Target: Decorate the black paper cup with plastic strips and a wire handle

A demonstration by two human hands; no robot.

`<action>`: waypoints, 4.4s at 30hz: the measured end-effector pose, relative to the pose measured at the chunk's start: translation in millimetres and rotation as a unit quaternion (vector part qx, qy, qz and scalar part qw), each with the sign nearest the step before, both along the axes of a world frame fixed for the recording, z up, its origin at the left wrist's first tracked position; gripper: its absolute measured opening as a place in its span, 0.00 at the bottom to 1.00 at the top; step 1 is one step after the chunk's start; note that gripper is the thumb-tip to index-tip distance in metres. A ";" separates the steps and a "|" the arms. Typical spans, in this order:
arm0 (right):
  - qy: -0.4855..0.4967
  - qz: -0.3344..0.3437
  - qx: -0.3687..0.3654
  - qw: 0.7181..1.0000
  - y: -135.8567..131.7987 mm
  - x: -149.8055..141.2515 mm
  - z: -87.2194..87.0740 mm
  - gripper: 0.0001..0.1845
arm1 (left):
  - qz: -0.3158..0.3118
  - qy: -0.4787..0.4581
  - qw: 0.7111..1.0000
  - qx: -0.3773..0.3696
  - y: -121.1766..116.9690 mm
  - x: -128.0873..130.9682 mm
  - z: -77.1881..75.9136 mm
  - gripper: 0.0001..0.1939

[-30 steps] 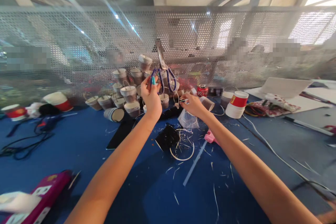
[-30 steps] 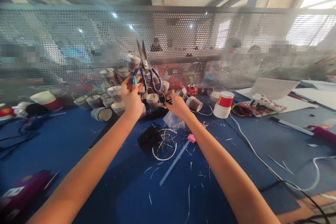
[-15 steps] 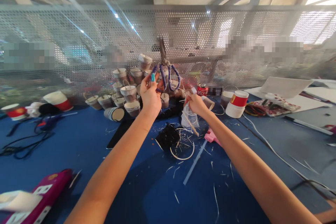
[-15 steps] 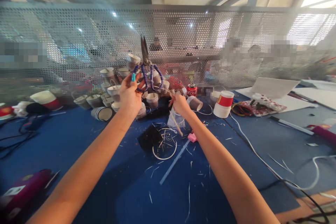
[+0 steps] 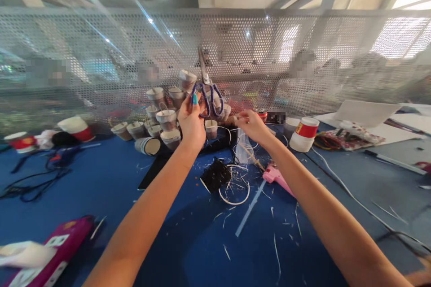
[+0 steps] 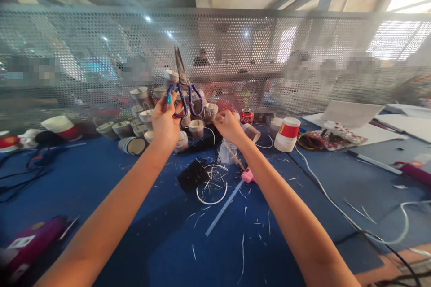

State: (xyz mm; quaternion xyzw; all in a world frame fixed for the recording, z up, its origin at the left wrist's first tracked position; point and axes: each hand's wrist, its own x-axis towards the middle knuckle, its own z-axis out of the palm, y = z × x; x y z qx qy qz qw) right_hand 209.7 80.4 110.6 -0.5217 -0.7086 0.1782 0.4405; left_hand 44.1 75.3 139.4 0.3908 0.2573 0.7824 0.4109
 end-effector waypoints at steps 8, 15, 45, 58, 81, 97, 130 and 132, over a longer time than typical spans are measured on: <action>0.381 0.161 -0.021 0.910 -23.8 -16.8 20.5 0.19 | -0.086 0.138 0.979 0.120 -16.0 33.1 -27.2 0.19; 0.372 0.180 -0.098 0.905 -26.8 14.5 27.7 0.21 | -0.204 0.321 0.919 0.098 -24.2 27.6 -16.5 0.28; 0.382 0.274 -0.354 0.809 -61.0 21.1 -55.3 0.34 | -0.048 0.614 0.774 -0.147 -16.1 -64.2 -62.6 0.09; 0.350 0.499 -0.464 0.643 -79.2 26.6 -41.0 0.45 | -0.240 0.721 0.649 0.022 -25.1 -55.3 -67.4 0.15; 0.384 0.431 -0.374 0.726 -68.7 43.0 -40.9 0.45 | -0.349 0.662 0.662 -0.045 -33.6 -41.8 -62.6 0.15; 0.299 0.588 -0.515 0.547 -72.7 35.2 -40.9 0.57 | 0.089 0.735 0.668 0.078 -23.9 -60.8 -48.7 0.11; 0.353 0.495 -0.578 0.544 -101.2 4.8 -63.6 0.50 | -0.032 0.427 0.904 0.012 -9.8 -54.4 -58.6 0.15; 0.362 0.492 -0.581 0.538 -101.6 3.7 -65.2 0.47 | -0.044 0.411 0.910 0.004 -10.6 -53.2 -58.1 0.15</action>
